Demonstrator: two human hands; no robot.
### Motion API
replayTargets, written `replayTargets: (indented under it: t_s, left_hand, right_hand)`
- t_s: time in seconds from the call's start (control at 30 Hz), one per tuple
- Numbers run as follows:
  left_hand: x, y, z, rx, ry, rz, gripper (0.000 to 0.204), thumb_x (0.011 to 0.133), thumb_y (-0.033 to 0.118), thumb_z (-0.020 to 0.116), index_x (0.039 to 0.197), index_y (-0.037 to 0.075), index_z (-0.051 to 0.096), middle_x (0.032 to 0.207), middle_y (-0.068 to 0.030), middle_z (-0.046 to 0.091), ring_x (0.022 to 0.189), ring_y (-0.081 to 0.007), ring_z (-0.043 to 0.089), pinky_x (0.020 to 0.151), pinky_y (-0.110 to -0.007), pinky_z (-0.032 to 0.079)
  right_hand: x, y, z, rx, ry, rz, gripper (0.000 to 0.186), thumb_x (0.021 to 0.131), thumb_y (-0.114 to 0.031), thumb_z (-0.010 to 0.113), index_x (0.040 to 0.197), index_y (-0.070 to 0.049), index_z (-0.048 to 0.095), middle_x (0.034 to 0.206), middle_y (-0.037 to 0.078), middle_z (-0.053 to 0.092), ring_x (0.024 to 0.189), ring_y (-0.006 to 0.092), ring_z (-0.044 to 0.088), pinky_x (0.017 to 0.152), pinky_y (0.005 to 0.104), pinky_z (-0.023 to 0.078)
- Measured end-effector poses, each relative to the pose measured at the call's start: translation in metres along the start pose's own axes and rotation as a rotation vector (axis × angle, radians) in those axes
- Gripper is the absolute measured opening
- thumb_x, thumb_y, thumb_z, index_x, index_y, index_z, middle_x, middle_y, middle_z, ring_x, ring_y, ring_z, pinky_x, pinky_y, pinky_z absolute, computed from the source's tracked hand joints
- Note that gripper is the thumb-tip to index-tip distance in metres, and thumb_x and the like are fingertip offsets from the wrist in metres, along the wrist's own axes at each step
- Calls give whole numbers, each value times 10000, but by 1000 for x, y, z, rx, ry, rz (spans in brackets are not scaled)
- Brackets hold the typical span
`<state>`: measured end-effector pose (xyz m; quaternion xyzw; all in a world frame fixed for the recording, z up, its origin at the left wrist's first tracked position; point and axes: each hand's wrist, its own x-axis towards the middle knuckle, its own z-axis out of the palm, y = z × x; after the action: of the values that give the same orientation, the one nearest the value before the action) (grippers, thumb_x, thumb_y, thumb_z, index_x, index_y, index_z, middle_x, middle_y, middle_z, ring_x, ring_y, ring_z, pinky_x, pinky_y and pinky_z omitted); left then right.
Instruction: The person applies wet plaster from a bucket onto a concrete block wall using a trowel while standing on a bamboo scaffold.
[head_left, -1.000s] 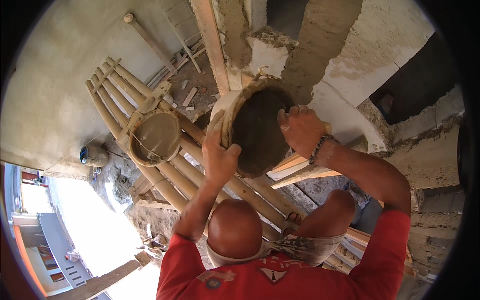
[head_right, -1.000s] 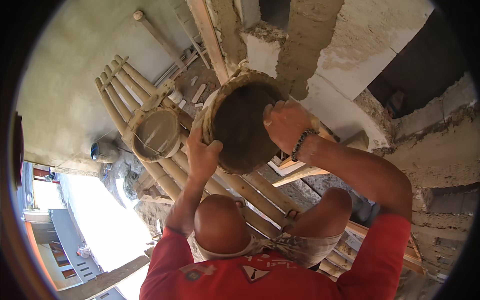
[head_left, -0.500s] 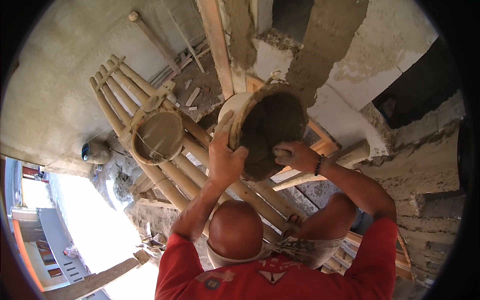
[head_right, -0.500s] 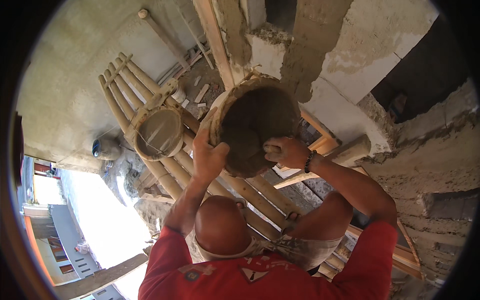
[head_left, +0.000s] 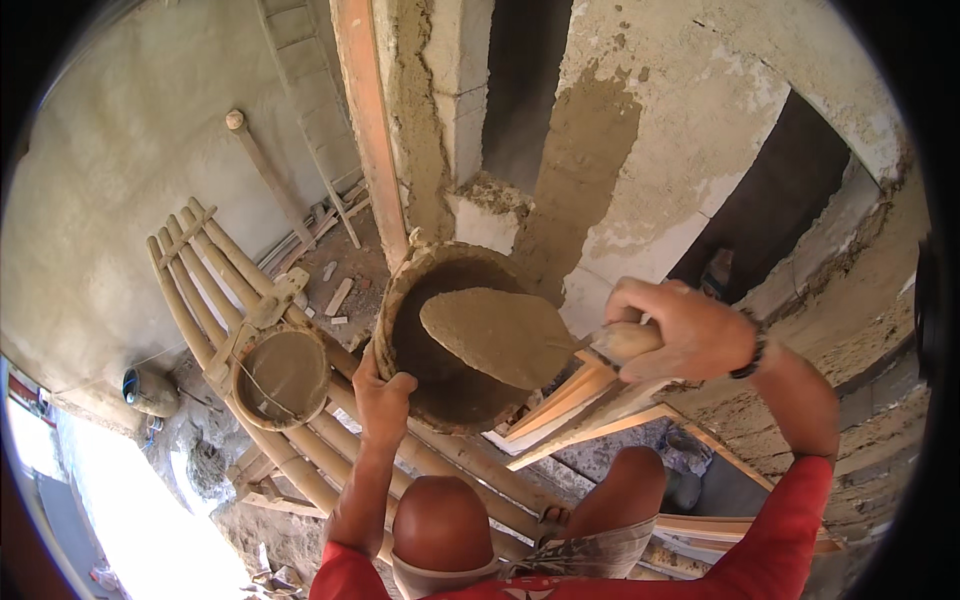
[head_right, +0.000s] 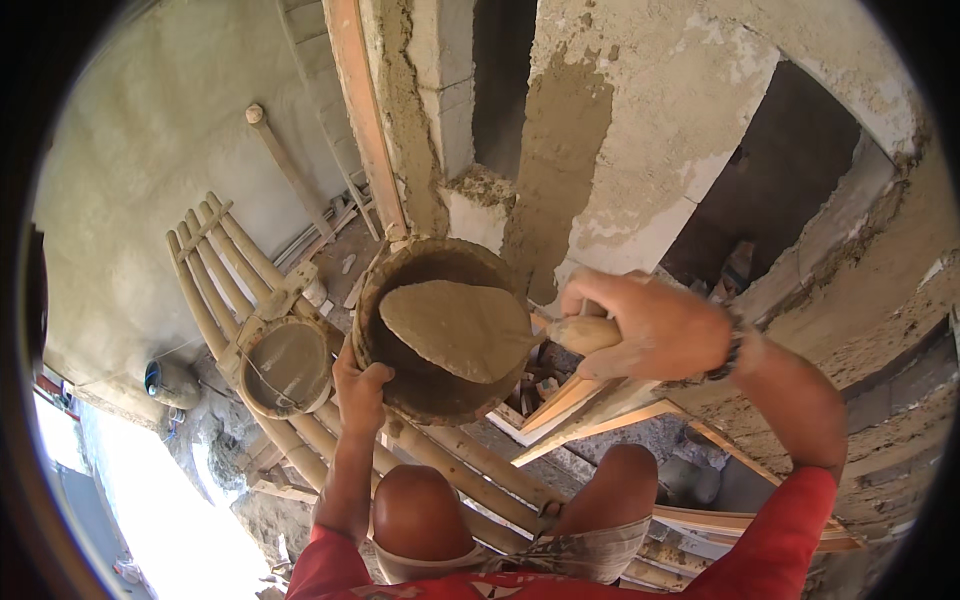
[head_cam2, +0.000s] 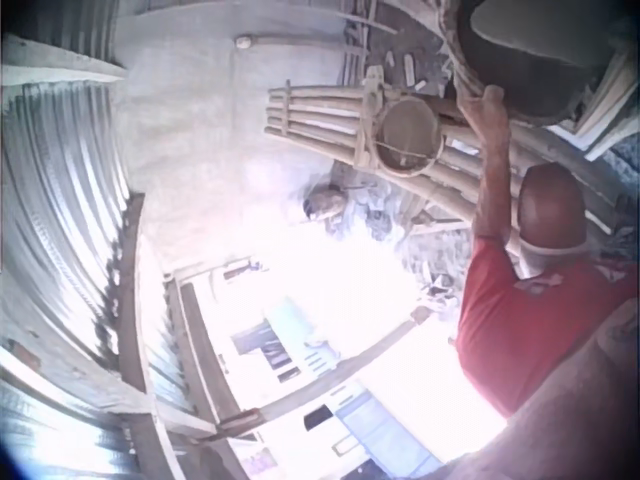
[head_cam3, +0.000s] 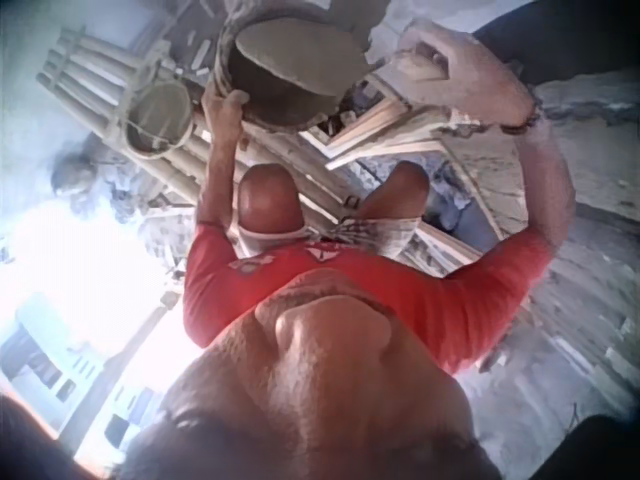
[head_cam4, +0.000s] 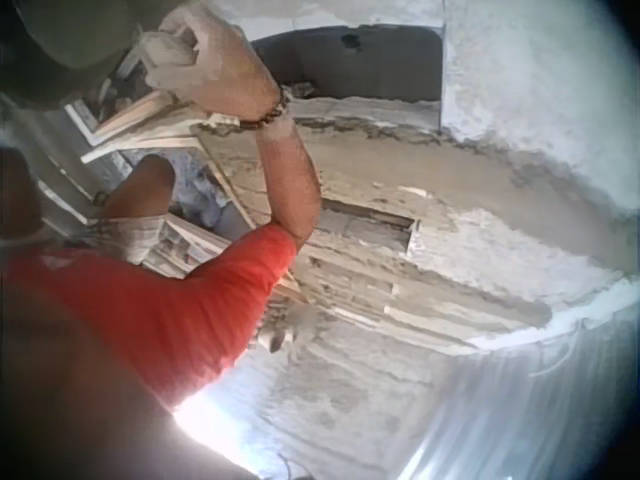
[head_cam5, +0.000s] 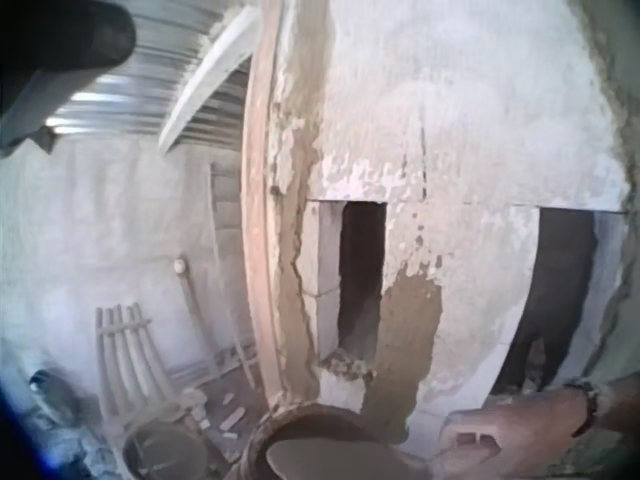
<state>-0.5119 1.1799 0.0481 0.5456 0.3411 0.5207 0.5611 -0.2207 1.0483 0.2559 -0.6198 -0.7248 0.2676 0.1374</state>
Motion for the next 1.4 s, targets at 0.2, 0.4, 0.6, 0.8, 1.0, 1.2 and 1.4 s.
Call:
replayTargets:
  t_s: [0.2,0.4,0.6,0.8,1.0,1.2,1.4]
  left_hand:
    - [5,0,-1,-36,-25,-16,605,654,-22,509,1255,-76,560,1100,-66,653,966,-134,597,888,-250,466]
    - [3,-18,3,-60,-57,-33,591,665,-29,500,1250,-90,560,1099,-76,646,982,-135,589,904,-257,467]
    - [0,-14,-7,-9,-45,-38,659,631,-18,514,1286,-71,554,1129,-67,649,1001,-139,597,910,-258,464]
    - [-10,-32,-2,-51,-20,-26,672,660,-26,517,1331,-64,517,1140,-68,641,1013,-144,597,919,-263,461]
    - [-24,-31,-8,5,6,-26,659,680,-20,528,1338,-54,507,1174,-77,627,1051,-146,589,939,-269,455]
    - [-23,-31,-25,56,42,20,650,682,-35,526,1332,-51,511,1171,-71,630,1042,-148,591,935,-266,456]
    - [-19,-38,-21,37,105,3,419,687,16,585,1095,-77,610,899,-101,649,851,-167,574,790,-317,478]
  right_hand:
    - [-34,-38,-66,205,59,-77,435,802,-176,783,1158,1,606,705,67,622,593,118,603,537,263,483]
    - [-35,0,-146,-101,665,152,478,921,-313,677,1287,-21,576,764,20,591,549,69,563,448,198,460]
    - [-42,-26,-132,-120,695,162,552,927,-344,668,1359,-34,517,760,11,563,567,52,555,472,192,464]
    - [2,23,26,261,-136,379,319,910,-191,651,1144,5,560,801,29,591,617,74,596,497,237,507]
    - [57,66,140,753,-300,470,349,855,-94,646,1175,2,543,837,89,614,641,159,642,544,284,529]
    - [113,64,199,28,226,-97,353,801,-135,646,1122,-50,525,937,242,628,834,453,636,736,523,518]
    - [86,56,201,-535,-116,-283,356,808,-62,586,1157,-27,528,981,214,568,787,374,665,677,475,554]
